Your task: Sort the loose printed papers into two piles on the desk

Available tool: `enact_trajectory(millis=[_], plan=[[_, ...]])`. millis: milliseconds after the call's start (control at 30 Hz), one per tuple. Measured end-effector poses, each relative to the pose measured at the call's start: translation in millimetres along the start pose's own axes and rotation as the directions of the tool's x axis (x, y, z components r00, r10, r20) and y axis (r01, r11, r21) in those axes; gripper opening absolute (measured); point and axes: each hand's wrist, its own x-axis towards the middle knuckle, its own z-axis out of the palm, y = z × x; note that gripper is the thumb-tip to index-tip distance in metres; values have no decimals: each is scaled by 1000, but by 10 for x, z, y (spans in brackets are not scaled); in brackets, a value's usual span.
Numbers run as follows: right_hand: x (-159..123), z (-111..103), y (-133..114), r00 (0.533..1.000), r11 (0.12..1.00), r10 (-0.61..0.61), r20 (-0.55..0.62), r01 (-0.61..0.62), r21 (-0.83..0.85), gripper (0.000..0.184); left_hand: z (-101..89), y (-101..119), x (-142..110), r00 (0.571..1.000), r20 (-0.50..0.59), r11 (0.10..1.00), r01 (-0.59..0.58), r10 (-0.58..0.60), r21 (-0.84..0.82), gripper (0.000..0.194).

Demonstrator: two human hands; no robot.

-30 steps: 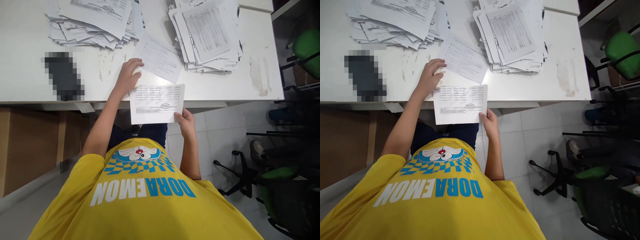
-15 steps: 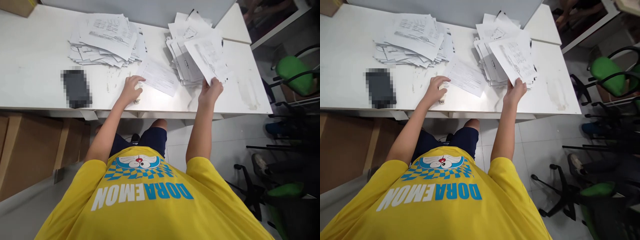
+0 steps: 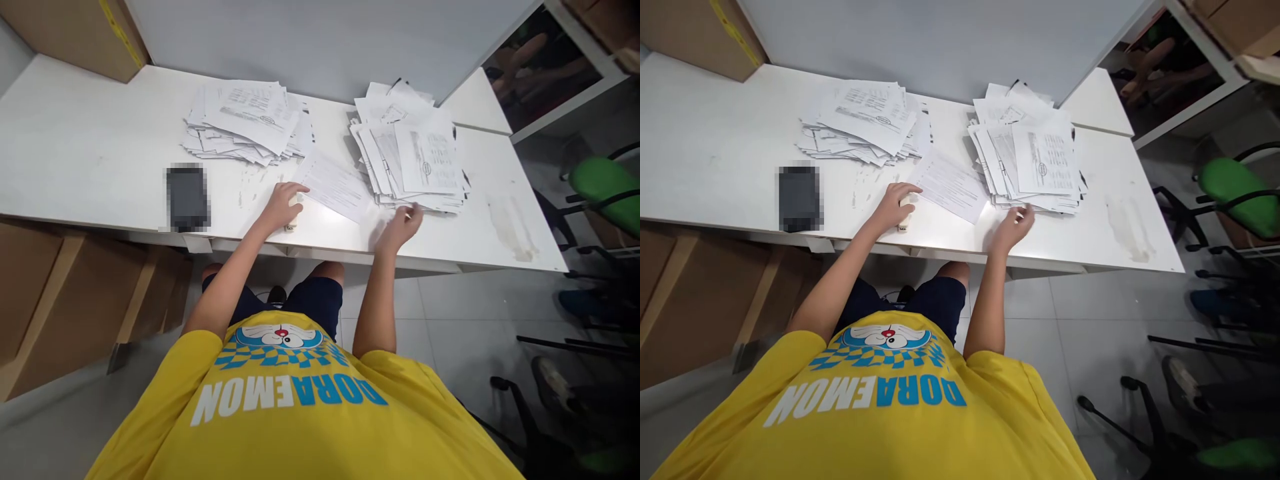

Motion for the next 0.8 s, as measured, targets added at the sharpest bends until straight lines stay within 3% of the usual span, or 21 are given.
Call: enact_trajectory(millis=[33, 100, 200, 333, 433, 533, 633, 733, 800], plan=[[-67, 54, -57, 999, 996, -31, 21, 32, -80, 63, -4, 7, -3, 1000, 2, 1000, 5, -5, -4, 45], [-190, 147, -169, 977, 952, -102, 188, 151, -267, 65, -13, 21, -9, 1000, 6, 1000, 16, -16, -7, 45], [-339, 168, -280, 854, 831, -123, 505, 367, -419, 67, -23, 30, -18, 1000, 0, 1000, 20, -20, -10, 47], [-481, -25, -334, 756, 762, -136, 641, 494, -420, 65, -14, 0, -11, 999, -24, 1000, -24, 24, 9, 44], [-627, -189, -362, 737, 748, -146, 659, 519, -414, 64, 1, -35, 8, 996, -78, 999, -28, 32, 44, 41], [-851, -293, -389, 774, 755, -153, 615, 492, -433, 61, 5, -34, 7, 995, -96, 999, 15, -12, 31, 41], [-1125, -342, -398, 850, 831, -178, 495, 400, -387, 55, -2, 12, -18, 1000, -3, 999, -20, 20, 35, 44], [-1371, -325, -396, 982, 959, -104, 156, 140, -245, 53, -17, 59, -42, 994, 80, 996, -73, 69, 47, 46], [-1475, -267, -406, 993, 994, 103, -62, -105, -32, 58, -32, 77, -47, 987, 129, 993, -100, 92, 55, 47]])
